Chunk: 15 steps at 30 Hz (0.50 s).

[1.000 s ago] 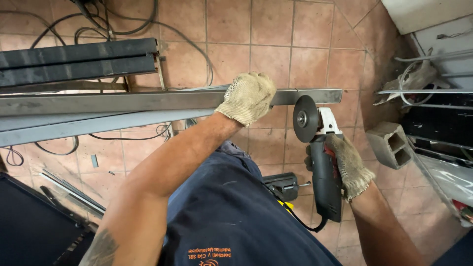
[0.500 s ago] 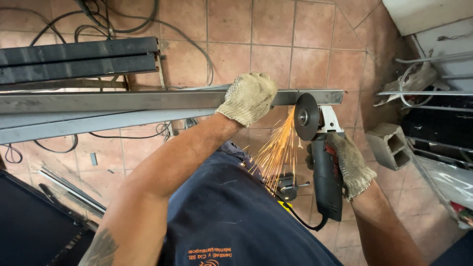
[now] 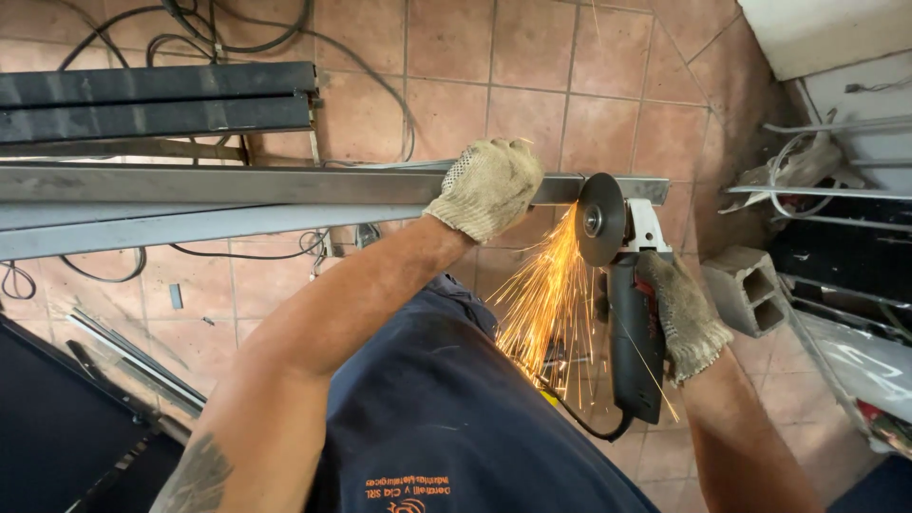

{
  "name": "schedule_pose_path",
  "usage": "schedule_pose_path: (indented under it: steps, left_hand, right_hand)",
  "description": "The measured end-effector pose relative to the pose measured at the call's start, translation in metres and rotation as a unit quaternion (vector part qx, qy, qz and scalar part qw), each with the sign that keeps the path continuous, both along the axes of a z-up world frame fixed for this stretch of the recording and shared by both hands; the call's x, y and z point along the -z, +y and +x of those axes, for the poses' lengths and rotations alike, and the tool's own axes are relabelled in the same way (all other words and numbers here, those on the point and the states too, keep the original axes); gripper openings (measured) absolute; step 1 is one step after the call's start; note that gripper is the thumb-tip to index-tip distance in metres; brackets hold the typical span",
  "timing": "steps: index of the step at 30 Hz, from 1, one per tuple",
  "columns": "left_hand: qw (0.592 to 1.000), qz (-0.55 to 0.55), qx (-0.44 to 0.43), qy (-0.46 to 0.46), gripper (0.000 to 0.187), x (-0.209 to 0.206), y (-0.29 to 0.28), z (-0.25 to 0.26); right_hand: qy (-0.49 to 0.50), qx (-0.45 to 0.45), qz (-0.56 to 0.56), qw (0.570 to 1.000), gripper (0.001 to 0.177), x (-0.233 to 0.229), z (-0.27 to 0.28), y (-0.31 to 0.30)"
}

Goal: Measuring, marking, and cutting metal beams with an angle grinder

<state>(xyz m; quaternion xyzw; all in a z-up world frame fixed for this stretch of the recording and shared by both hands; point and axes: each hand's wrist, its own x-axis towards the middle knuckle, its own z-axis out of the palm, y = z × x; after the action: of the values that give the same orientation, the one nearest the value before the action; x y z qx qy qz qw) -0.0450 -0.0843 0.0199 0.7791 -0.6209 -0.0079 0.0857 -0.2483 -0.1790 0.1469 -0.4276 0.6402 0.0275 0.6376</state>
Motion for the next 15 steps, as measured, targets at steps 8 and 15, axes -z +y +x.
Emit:
schedule_pose_path:
  steps: [8,15]
  left_hand:
    - [1.0,0.004,-0.007,0.005,0.031,-0.001,-0.001,0.0]
    - [1.0,0.006,-0.011,0.012,0.031,0.0,0.0,-0.001]
  right_hand:
    - [-0.026,0.012,0.0,1.0,0.02,0.027,-0.015,-0.016]
    - [0.055,0.056,0.01,0.997,0.022,0.002,0.011,-0.007]
